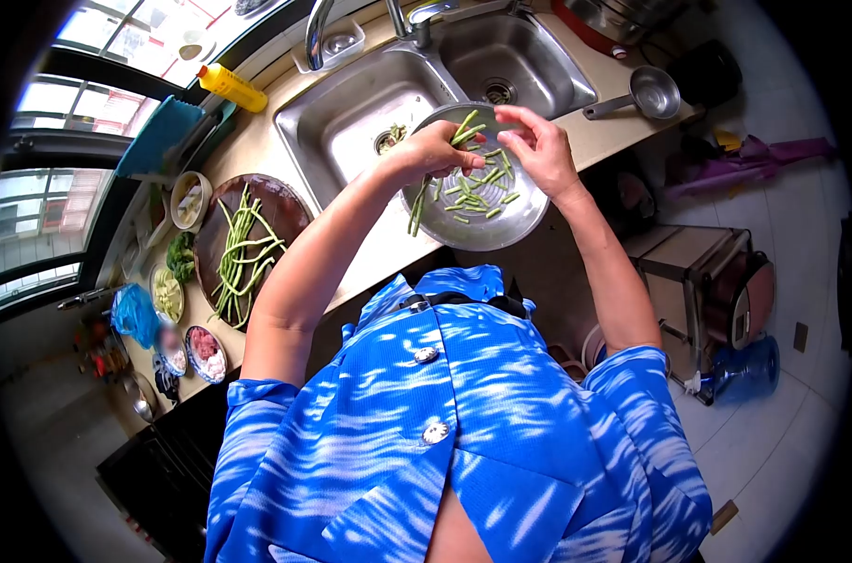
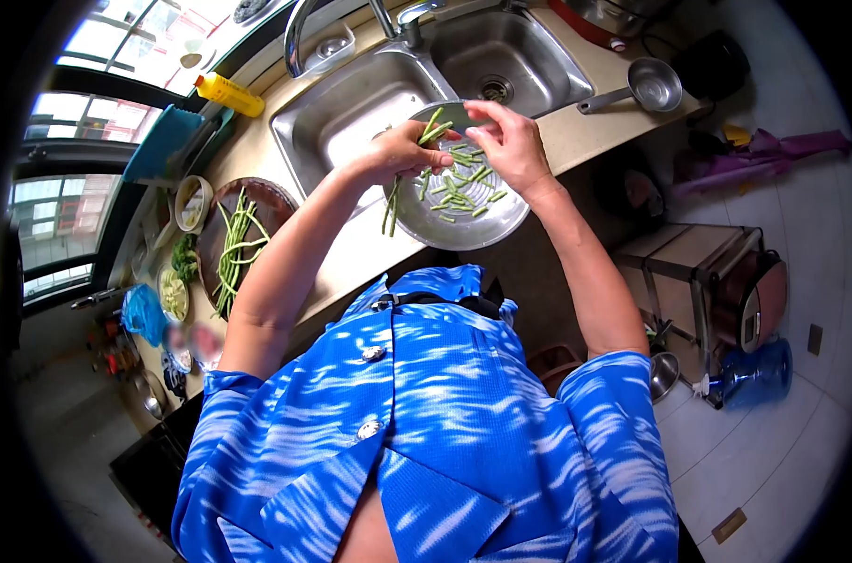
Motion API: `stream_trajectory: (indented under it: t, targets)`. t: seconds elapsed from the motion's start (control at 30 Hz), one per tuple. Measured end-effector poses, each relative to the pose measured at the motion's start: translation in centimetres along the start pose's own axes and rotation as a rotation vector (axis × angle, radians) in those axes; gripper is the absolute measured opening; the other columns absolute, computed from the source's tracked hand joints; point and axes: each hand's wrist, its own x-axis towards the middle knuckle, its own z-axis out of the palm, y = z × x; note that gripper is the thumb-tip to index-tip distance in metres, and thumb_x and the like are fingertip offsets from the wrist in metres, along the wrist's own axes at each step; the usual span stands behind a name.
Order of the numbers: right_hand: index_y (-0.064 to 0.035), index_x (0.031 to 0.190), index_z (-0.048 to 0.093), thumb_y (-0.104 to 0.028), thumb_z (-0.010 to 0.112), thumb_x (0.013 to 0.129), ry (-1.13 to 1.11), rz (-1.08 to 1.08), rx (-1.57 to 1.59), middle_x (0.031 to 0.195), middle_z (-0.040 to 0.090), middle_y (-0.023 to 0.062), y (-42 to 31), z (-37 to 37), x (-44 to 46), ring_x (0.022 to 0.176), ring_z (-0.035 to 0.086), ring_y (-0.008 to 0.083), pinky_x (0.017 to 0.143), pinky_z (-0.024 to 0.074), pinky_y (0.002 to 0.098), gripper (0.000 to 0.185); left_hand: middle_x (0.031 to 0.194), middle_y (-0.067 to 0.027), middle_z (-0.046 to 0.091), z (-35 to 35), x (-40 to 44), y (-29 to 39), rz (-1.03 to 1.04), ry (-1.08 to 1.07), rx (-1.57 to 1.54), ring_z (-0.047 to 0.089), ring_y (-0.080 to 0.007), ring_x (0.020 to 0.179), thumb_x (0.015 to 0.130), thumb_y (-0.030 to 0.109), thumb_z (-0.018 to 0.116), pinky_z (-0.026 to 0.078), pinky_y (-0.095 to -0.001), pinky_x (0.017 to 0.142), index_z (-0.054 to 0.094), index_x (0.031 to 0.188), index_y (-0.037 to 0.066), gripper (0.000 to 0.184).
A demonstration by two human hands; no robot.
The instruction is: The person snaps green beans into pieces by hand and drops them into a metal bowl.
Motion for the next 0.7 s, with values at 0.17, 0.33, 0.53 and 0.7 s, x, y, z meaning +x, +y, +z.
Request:
stream_trajectory:
  t: [0.17,0.33,0.53,0.7]
  targets:
    - [-0.0036,0.114,0.058,-0.005,0.064,0.076,-0.110,-0.507,-0.484,0.109,0.060,0.0146,-4.6,0.7,0.5,0.092,0.062,0.0322,0.084,0.0499,0.0343,0.039,0.065,0.0027,0.056,0.0,0.3,0.0,-0.051,-0.145,-0.129,0.037,-0.0015,0.046,0.075,0.017,0.076,0.024,-0.0189,0.040,0.059,0.104,0.004,0.036]
    - [-0.0016,0.103,0.064,-0.004,0.060,0.078,-0.083,-0.430,-0.401,0.096,0.065,0.0173,-2.9,1.1,1.2,0.091,0.063,0.0315,0.079,0.0505,0.0353,0.025,0.064,0.0057,0.049,-0.5,0.0,0.0,-0.065,-0.209,-0.196,0.035,-0.0015,0.047,0.076,0.015,0.075,0.023,-0.0191,0.041,0.057,0.099,0.004,0.031]
    - [0.0001,0.102,0.064,0.000,0.057,0.076,-0.070,-0.417,-0.404,0.096,0.064,0.0205,-2.2,2.2,0.6,0.087,0.064,0.0325,0.076,0.0515,0.0350,0.027,0.068,0.0041,0.047,-0.7,-0.6,-0.2,0.000,-0.312,-0.266,0.037,-0.0031,0.052,0.081,0.013,0.069,0.026,-0.0188,0.044,0.055,0.092,0.004,0.020]
    - [0.0001,0.104,0.064,0.004,0.058,0.074,-0.197,-0.425,-0.448,0.094,0.066,0.0167,-2.7,1.6,1.2,0.081,0.066,0.0250,0.075,0.0530,0.0291,0.031,0.071,0.0031,0.050,-0.8,-0.4,-1.0,0.027,-0.346,-0.292,0.041,-0.0033,0.055,0.082,0.009,0.067,0.030,-0.0179,0.046,0.055,0.086,0.003,0.015]
